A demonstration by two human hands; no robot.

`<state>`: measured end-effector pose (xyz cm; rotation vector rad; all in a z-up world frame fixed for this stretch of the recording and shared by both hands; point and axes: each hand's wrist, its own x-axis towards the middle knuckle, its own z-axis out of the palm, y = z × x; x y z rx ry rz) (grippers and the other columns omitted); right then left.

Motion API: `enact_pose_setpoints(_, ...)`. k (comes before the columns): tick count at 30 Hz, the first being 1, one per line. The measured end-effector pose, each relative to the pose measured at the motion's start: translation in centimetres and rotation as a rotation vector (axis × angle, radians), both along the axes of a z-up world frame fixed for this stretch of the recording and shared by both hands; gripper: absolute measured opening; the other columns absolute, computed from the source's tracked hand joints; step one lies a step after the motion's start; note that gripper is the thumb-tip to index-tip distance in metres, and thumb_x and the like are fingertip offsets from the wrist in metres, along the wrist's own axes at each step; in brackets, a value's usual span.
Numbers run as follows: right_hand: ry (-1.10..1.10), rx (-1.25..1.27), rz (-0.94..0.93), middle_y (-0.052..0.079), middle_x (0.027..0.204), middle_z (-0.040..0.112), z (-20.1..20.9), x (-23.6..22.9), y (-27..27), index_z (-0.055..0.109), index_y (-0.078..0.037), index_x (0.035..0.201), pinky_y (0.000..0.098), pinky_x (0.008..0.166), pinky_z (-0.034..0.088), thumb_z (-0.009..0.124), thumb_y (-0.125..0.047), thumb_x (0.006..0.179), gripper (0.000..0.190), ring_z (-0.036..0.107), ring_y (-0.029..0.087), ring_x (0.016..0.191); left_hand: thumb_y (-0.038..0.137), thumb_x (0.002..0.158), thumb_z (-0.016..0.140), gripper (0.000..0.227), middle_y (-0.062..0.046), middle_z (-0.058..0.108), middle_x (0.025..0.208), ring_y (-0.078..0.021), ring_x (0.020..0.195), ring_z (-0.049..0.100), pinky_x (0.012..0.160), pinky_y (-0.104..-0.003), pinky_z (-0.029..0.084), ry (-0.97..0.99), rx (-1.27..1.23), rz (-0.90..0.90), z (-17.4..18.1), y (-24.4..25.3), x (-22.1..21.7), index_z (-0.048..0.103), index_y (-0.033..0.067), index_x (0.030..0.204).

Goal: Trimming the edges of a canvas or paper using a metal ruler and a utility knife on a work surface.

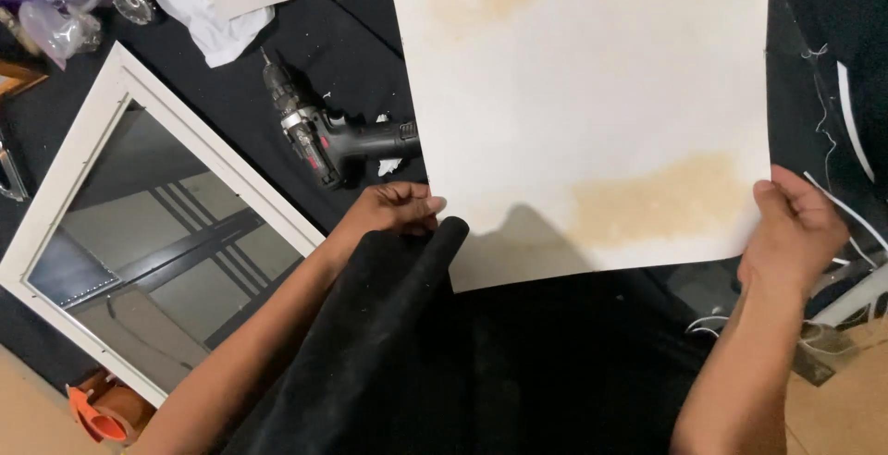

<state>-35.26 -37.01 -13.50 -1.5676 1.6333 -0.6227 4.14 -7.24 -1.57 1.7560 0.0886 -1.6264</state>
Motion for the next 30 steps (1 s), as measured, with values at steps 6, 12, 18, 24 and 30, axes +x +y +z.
enact_pose_setpoints(6,-0.127,0.034,-0.037,0.003,0.108,0.078,-1.5,-1.3,-0.5,0.078,-0.009,0.119,0.0221,0.093,0.061,0.078,-0.009,0.101,0.018,0.073,0.009,0.098,0.017,0.093,0.077,0.014,-0.012,0.076,0.078,-0.0139,0.065,0.065,0.065,-0.026,0.054,0.021,-0.038,0.066,-0.9,0.3,-0.4,0.074,0.0042,0.089)
enact_pose_setpoints(12,-0.123,0.028,-0.032,0.002,0.106,0.078,-2.1,-2.2,-0.8,0.078,-0.009,0.119,0.0219,0.089,0.060,0.077,-0.004,0.101,0.019,0.071,0.008,0.093,0.019,0.093,0.076,0.015,-0.007,0.077,0.084,-0.0119,0.072,0.069,0.067,-0.023,0.054,0.148,-0.081,-0.010,0.6,0.4,-0.9,0.078,0.0042,0.095)
enact_pose_setpoints(18,-0.168,0.143,-0.114,0.002,0.099,0.078,1.7,1.5,0.3,0.078,-0.010,0.111,0.0229,0.087,0.060,0.074,-0.006,0.094,0.018,0.073,0.010,0.090,0.017,0.099,0.067,0.019,-0.006,0.076,0.099,-0.0161,0.087,0.072,0.083,-0.031,0.064,-0.079,-0.199,0.085,-2.4,-0.6,0.7,0.073,0.0024,0.110)
enact_pose_setpoints(24,-0.179,0.157,-0.104,0.001,0.100,0.075,0.3,-0.1,0.2,0.076,-0.010,0.117,0.0181,0.079,0.055,0.074,-0.006,0.095,0.022,0.068,0.008,0.087,0.025,0.100,0.063,0.030,-0.017,0.075,0.082,-0.0250,0.069,0.074,0.069,-0.036,0.066,-0.249,-0.022,0.137,-0.5,-6.3,4.6,0.073,-0.0028,0.097)
enact_pose_setpoints(30,0.116,0.254,-0.144,-0.002,0.089,0.070,6.5,2.5,0.6,0.078,-0.019,0.113,0.0273,0.039,0.033,0.073,-0.013,0.095,0.019,0.052,0.011,0.058,0.017,0.098,0.066,0.016,-0.015,0.078,0.100,-0.0273,0.089,0.078,0.083,-0.039,0.069,-0.266,-0.088,0.272,-3.8,-9.5,9.2,0.070,0.0016,0.098)
